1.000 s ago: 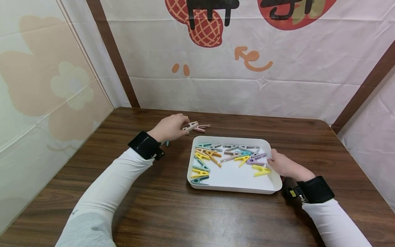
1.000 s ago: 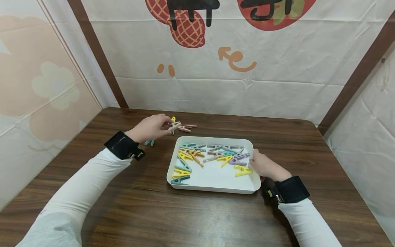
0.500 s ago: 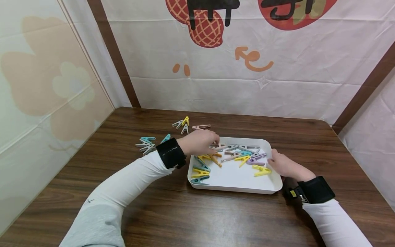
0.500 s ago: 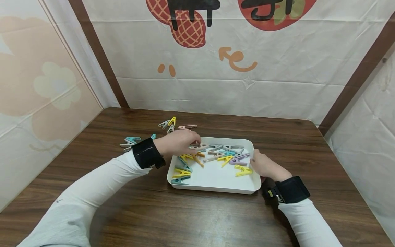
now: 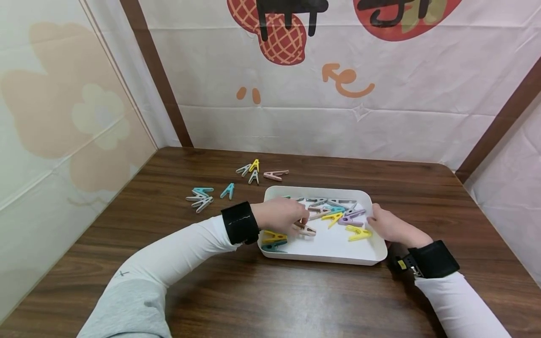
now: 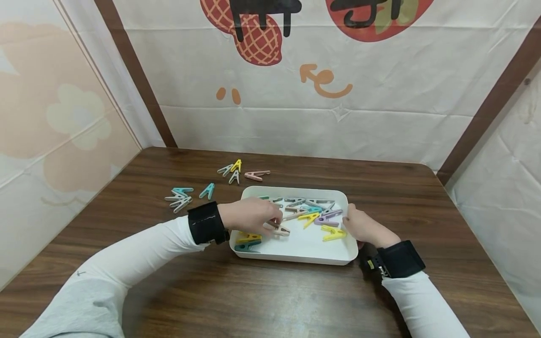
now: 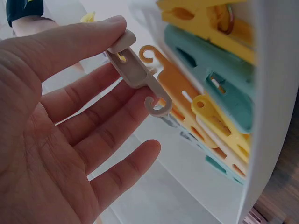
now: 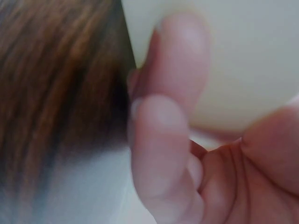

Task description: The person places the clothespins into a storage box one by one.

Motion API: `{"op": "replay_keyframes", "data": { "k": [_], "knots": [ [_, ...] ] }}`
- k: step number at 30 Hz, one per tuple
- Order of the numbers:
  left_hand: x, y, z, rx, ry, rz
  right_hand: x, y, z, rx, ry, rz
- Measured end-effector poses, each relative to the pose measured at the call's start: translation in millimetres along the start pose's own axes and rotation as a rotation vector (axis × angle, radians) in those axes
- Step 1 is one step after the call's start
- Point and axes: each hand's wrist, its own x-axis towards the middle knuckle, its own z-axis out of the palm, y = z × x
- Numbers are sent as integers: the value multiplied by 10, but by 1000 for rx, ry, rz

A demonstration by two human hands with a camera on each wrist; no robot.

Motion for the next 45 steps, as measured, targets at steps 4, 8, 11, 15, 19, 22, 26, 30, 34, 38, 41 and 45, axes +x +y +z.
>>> {"op": "replay_keyframes", "data": {
  "k": [4, 8, 11, 15, 19, 22, 26, 30, 34, 38, 41, 45],
  "knots": [
    [4, -8, 46, 1, -7, 24, -1, 1, 9, -13, 5, -7],
    [12, -25, 67, 0, -13, 27, -1, -3, 1, -29, 13, -15],
    [21, -39, 82, -10, -24, 22, 5, -7, 1, -36, 17, -18],
    [29, -46, 95, -28, -25, 29, 5, -12, -7, -28, 20, -24],
    [35, -40, 97, -38, -34, 34, 1, -9, -16, -21, 21, -32],
    [36, -40, 105, -36, -43, 22, 1, -4, -14, -20, 18, -26],
    [35, -46, 120, -32, -37, -11, 2, 4, -7, -22, 18, -20],
    [36, -51, 134, -15, -34, -54, 2, 7, 2, -21, 20, -25],
    [39, -55, 152, 18, -38, -90, 9, 7, 7, -21, 21, -27],
    [36, -59, 165, 30, -35, -104, 16, 7, 5, -26, 22, -21],
    [24, -56, 157, 19, -33, -101, 19, 7, 7, -20, 20, -15],
    [-11, -56, 139, 2, -29, -94, 21, 4, 9, -23, 20, -6]
  ]
}}
